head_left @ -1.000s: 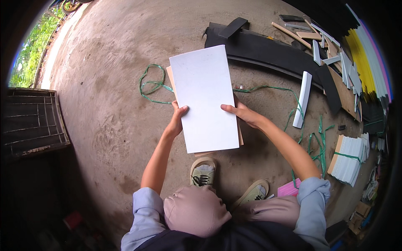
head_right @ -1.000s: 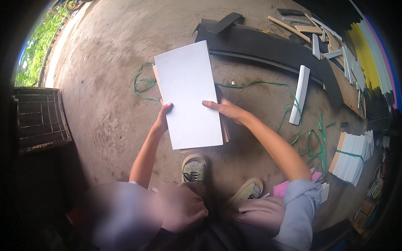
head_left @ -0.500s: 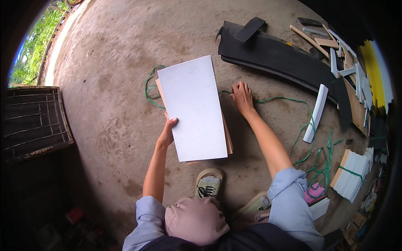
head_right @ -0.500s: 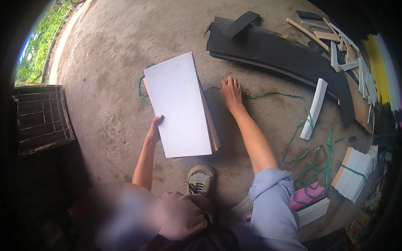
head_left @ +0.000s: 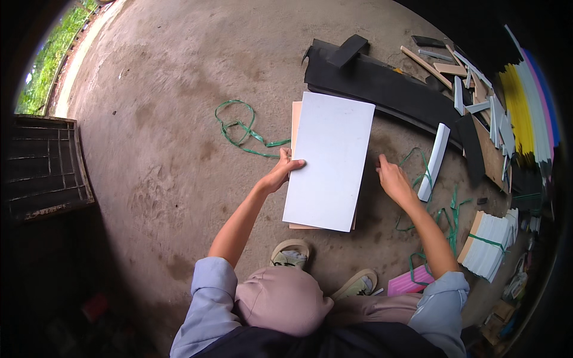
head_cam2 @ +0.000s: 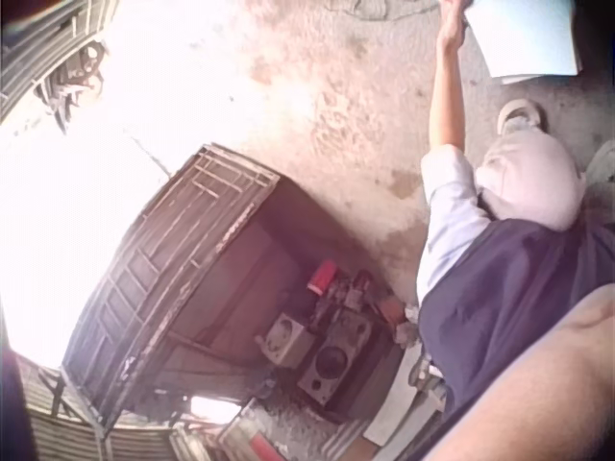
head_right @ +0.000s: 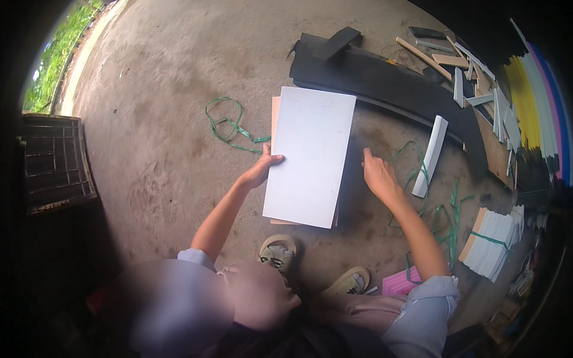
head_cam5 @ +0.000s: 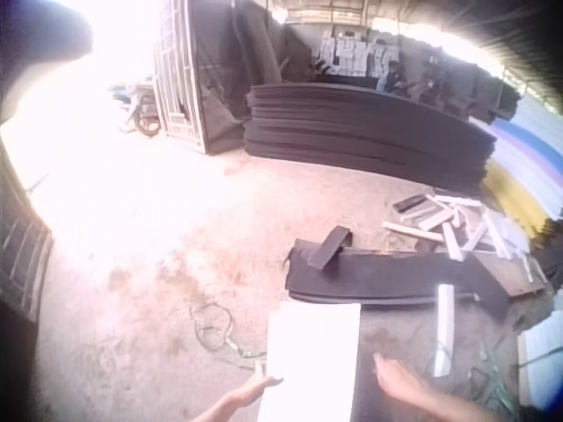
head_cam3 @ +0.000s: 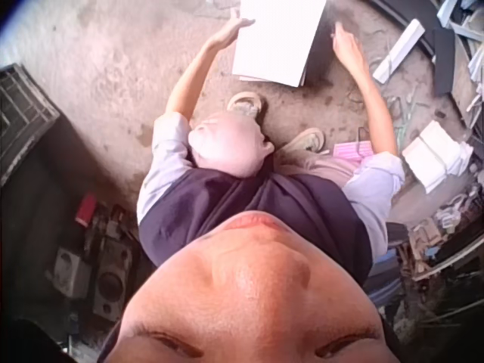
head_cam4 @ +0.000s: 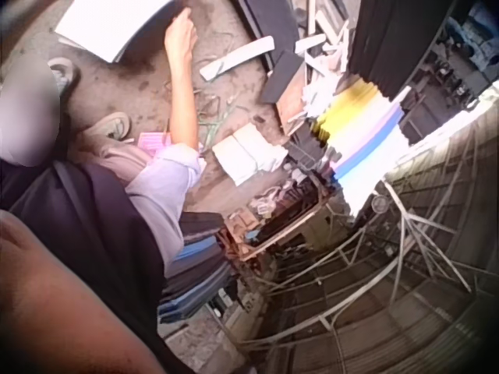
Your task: The person sits on the floor and ties a stack of white rectangular boards together using a green plastic strap. They wrap the strap around the stack, pull it tight, and tie a knot to secure the bundle.
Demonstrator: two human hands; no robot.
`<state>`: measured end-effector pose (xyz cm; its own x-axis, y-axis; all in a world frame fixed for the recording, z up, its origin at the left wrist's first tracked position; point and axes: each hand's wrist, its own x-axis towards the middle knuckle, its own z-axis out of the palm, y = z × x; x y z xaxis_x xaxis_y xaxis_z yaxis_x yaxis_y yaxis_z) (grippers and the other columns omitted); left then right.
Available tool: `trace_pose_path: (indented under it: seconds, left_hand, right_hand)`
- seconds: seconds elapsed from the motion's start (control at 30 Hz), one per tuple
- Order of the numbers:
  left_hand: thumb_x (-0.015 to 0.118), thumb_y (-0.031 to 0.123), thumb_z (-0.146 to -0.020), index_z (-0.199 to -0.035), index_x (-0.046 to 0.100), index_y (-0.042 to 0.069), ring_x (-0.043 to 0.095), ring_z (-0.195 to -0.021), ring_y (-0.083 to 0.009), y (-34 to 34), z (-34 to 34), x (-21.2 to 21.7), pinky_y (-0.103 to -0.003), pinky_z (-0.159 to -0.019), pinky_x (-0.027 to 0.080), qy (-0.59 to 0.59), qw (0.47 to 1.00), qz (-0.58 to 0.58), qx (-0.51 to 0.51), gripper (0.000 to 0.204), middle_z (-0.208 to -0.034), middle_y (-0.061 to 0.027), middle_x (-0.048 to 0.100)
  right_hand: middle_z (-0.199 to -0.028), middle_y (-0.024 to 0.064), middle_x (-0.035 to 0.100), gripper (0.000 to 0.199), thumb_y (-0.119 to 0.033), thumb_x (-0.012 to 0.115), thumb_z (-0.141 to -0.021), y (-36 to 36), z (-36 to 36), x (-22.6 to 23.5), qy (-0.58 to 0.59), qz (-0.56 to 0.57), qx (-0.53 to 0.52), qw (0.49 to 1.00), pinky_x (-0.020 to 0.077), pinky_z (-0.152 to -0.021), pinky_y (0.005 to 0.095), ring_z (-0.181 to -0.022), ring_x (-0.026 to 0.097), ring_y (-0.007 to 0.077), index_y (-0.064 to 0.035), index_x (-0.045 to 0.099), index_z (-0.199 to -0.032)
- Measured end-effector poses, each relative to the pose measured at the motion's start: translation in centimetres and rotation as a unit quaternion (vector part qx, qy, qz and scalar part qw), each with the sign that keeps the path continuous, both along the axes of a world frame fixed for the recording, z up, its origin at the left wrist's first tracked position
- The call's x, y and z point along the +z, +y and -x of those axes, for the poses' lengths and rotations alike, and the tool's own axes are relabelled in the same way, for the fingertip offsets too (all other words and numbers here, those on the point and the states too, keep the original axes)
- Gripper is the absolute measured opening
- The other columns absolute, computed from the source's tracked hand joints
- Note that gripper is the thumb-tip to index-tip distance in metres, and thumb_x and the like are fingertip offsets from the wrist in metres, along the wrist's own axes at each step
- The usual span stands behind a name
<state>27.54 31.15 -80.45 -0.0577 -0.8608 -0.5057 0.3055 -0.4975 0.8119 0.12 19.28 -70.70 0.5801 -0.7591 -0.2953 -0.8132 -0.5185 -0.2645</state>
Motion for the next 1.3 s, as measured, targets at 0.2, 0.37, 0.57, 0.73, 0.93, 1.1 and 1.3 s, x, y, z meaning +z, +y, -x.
trace_pose_path:
  seconds: [0.2,0.37,0.57,0.73,0.93,1.1,1.3]
  left_hand:
    - [0.066,0.053,-0.063,-0.117,0.008,-0.006,0.046,-0.101,-0.0383,-2.4,5.6,-1.9,-0.043,-0.077,0.047,-0.069,0.994,-0.027,-0.075,0.098,-0.107,-0.0270,0.031]
    - [0.065,0.052,-0.065,-0.116,0.009,-0.009,0.047,-0.102,-0.0373,-2.6,8.0,-1.3,-0.041,-0.078,0.047,-0.111,0.990,-0.023,-0.080,0.098,-0.108,-0.0268,0.032]
    - [0.063,0.048,-0.070,-0.125,-0.001,-0.010,0.036,-0.116,-0.0381,-2.3,7.8,-1.2,-0.037,-0.095,0.034,-0.246,0.965,-0.010,-0.095,0.103,-0.121,-0.0293,0.028]
    - [0.056,0.032,-0.081,-0.132,-0.014,-0.005,0.012,-0.130,-0.0321,-0.6,9.4,-0.8,-0.033,-0.106,0.012,-0.174,0.975,0.129,-0.041,0.094,-0.138,-0.0296,0.006]
    - [0.052,0.019,-0.084,-0.132,-0.011,-0.008,0.012,-0.131,-0.0317,0.4,10.0,-2.2,-0.035,-0.106,0.014,-0.241,0.951,0.192,-0.011,0.083,-0.139,-0.0266,0.007]
    - [0.050,0.025,-0.085,-0.134,-0.007,-0.004,0.021,-0.127,-0.0352,0.2,9.1,-0.5,-0.037,-0.104,0.020,-0.312,0.933,0.163,-0.075,0.081,-0.137,-0.0288,0.015]
    - [0.048,0.038,-0.085,-0.137,0.003,0.007,0.035,-0.116,-0.0376,0.0,8.2,0.1,-0.042,-0.098,0.029,-0.347,0.926,0.118,-0.094,0.075,-0.127,-0.0259,0.031]
  right_hand:
    - [-0.069,0.0240,0.056,0.018,-0.010,0.046,-0.083,2.3,2.3,2.9,-0.005,-0.056,-0.071,0.996,0.0414,-0.063,0.0496,-0.071,0.055,0.0433,-0.0018,0.036,-0.095]
    - [-0.066,0.0217,0.053,0.028,-0.019,0.054,-0.082,4.1,0.6,0.5,-0.051,-0.091,-0.078,0.991,0.0405,-0.060,0.0446,-0.066,0.056,0.0397,-0.0028,0.033,-0.093]
    - [-0.076,0.0234,0.057,0.043,-0.028,0.063,-0.076,4.2,-1.0,-1.4,-0.063,-0.069,-0.032,0.995,0.0453,-0.066,0.0449,-0.075,0.058,0.0402,-0.0024,0.033,-0.093]
    - [-0.072,0.0202,0.055,0.045,-0.025,0.068,-0.072,4.6,-0.7,-2.0,-0.078,-0.035,-0.008,0.996,0.0444,-0.063,0.0418,-0.072,0.058,0.0380,-0.0032,0.034,-0.092]
    - [-0.070,0.0185,0.054,0.045,-0.026,0.068,-0.072,4.7,-0.7,-1.7,-0.097,-0.042,0.007,0.994,0.0443,-0.061,0.0416,-0.069,0.057,0.0372,-0.0037,0.034,-0.091]
    - [-0.081,0.0203,0.057,0.046,-0.025,0.068,-0.072,5.1,-1.1,-1.1,-0.056,-0.064,-0.011,0.996,0.0456,-0.065,0.0439,-0.078,0.057,0.0387,-0.0026,0.034,-0.093]
    - [-0.086,0.0206,0.056,0.044,-0.026,0.066,-0.074,5.4,-1.7,-0.9,-0.036,-0.077,-0.008,0.996,0.0457,-0.068,0.0430,-0.081,0.057,0.0371,-0.0021,0.035,-0.094]
